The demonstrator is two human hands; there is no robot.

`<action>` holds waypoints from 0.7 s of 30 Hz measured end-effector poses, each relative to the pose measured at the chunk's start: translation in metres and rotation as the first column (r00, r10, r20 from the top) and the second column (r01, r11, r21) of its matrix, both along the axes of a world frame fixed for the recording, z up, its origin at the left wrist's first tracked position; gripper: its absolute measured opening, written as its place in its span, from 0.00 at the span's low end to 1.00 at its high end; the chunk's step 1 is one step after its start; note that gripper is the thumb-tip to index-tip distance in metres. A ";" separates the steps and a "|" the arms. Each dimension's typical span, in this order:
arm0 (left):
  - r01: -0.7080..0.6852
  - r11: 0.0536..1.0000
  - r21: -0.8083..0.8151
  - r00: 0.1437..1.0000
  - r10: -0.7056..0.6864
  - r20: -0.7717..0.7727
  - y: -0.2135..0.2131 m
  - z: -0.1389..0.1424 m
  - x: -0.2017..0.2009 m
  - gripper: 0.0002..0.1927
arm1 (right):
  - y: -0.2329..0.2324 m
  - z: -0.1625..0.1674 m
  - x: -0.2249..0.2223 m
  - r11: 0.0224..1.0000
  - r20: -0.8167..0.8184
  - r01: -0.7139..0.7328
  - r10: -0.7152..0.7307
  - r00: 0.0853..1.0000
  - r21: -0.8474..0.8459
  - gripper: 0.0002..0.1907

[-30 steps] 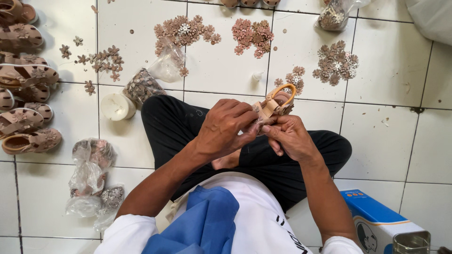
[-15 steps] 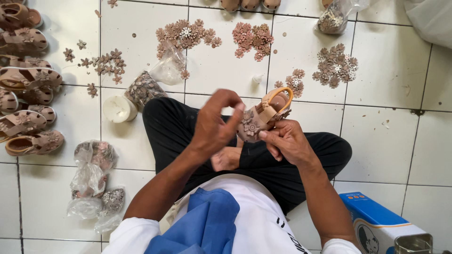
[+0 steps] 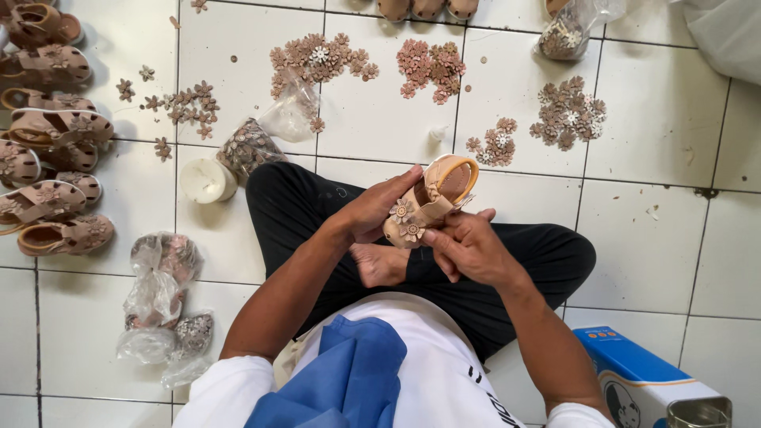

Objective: The person sits on the floor holding a child's sandal and applies glue from a small bottle onto the shoe upper, then presses decorative flower appliqués onto the glued spots, repeating across the sandal surface.

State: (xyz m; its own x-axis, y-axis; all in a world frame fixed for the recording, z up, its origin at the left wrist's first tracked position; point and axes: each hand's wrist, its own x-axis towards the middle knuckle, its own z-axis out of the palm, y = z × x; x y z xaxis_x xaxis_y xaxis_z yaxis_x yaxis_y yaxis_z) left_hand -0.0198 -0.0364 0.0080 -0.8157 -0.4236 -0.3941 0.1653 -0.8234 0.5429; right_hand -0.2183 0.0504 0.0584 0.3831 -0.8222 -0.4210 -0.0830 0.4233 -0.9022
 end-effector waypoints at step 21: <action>-0.173 0.983 0.068 0.973 0.181 -0.141 0.004 -0.015 -0.005 0.35 | -0.007 -0.002 -0.021 0.983 0.067 0.181 -0.181 0.981 0.004 0.20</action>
State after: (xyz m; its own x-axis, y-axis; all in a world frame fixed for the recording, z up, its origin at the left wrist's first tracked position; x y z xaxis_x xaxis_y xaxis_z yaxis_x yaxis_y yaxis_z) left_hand -0.0245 -0.0324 -0.0072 -0.7801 -0.5474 -0.3030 0.3850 -0.8017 0.4573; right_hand -0.2396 0.0430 0.0568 0.2550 -0.8813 -0.3979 0.0550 0.4240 -0.9040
